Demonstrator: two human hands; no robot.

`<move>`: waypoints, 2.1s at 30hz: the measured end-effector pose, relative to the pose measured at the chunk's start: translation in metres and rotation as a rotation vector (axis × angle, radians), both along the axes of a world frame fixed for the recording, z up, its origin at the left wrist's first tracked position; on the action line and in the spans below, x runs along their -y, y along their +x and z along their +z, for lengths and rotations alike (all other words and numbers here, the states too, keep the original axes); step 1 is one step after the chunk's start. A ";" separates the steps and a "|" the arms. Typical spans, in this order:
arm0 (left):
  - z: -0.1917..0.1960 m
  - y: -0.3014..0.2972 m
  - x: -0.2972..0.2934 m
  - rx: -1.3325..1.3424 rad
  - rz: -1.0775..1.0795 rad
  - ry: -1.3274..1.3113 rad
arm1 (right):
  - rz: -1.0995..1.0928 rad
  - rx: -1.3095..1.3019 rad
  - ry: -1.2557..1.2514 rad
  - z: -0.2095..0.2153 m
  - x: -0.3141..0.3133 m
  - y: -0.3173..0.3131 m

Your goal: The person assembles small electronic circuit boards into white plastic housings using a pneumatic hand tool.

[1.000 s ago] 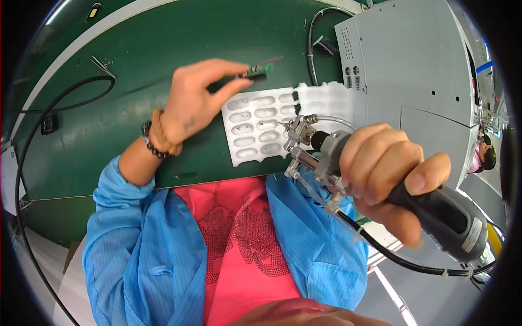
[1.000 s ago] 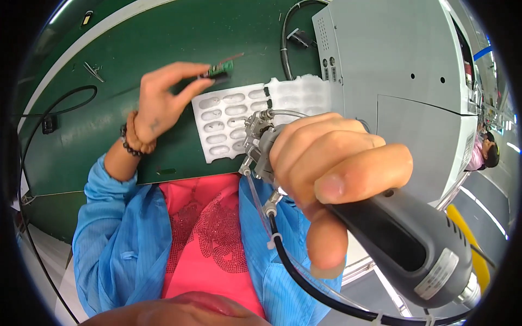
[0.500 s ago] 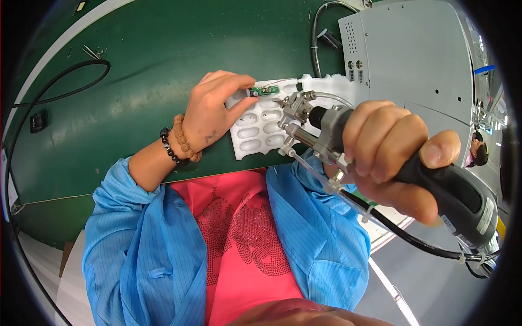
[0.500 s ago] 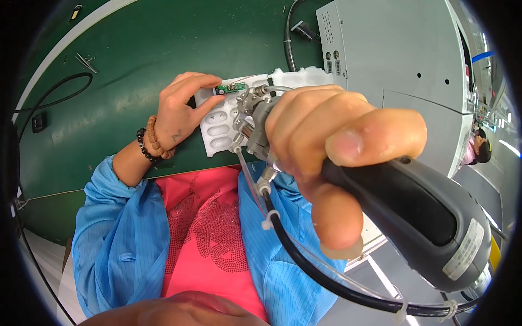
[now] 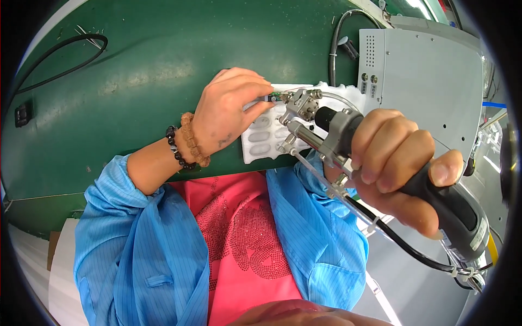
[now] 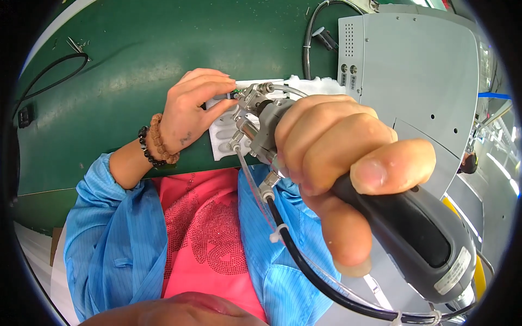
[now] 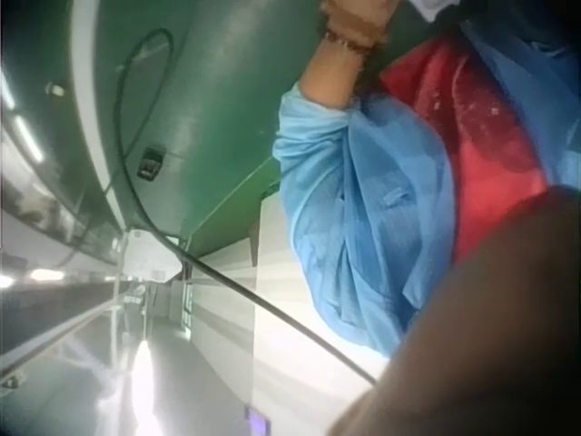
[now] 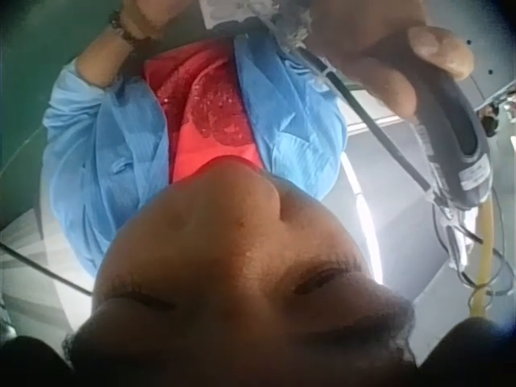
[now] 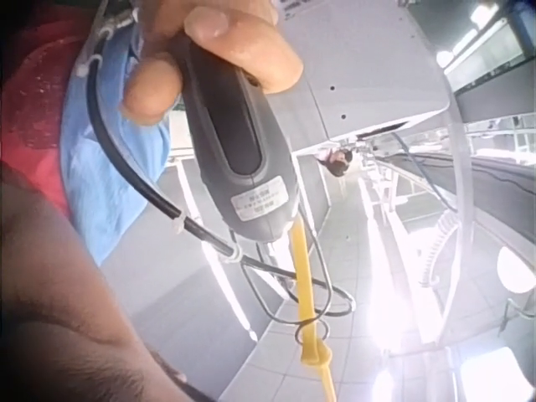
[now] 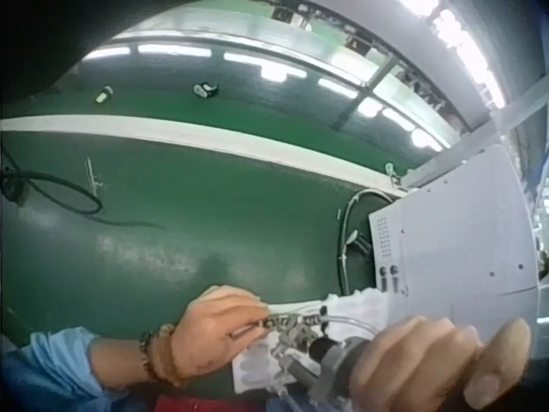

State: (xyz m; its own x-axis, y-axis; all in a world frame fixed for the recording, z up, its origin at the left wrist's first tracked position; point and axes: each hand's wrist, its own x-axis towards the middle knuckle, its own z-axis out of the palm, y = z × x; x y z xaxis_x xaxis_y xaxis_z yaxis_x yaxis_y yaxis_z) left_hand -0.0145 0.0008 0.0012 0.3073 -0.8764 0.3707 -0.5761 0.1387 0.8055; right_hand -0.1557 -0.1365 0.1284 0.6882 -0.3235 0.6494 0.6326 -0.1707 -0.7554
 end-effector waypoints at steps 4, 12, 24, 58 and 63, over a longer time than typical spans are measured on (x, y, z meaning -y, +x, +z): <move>0.001 -0.002 0.004 0.003 -0.007 0.012 | -0.006 -0.002 0.007 -0.004 0.005 -0.001; 0.001 0.002 0.003 -0.027 -0.038 0.026 | 0.022 -0.052 0.005 -0.002 0.002 0.012; -0.004 0.003 -0.002 -0.082 -0.037 0.051 | -0.127 0.096 0.070 0.017 -0.010 -0.017; -0.031 0.038 0.384 0.550 -0.262 0.170 | -0.238 0.133 0.180 0.015 0.004 -0.041; -0.044 0.053 0.400 0.648 -0.146 0.151 | -0.209 0.105 0.176 0.019 0.005 -0.039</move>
State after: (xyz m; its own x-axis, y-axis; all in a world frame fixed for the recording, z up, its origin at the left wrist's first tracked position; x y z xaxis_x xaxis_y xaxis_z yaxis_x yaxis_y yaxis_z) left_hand 0.0384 -0.3994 -0.0427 -0.0614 -0.9486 0.3105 -0.9328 0.1652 0.3202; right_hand -0.1946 -0.1410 0.1471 0.5270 -0.5650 0.6348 0.6736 -0.1776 -0.7174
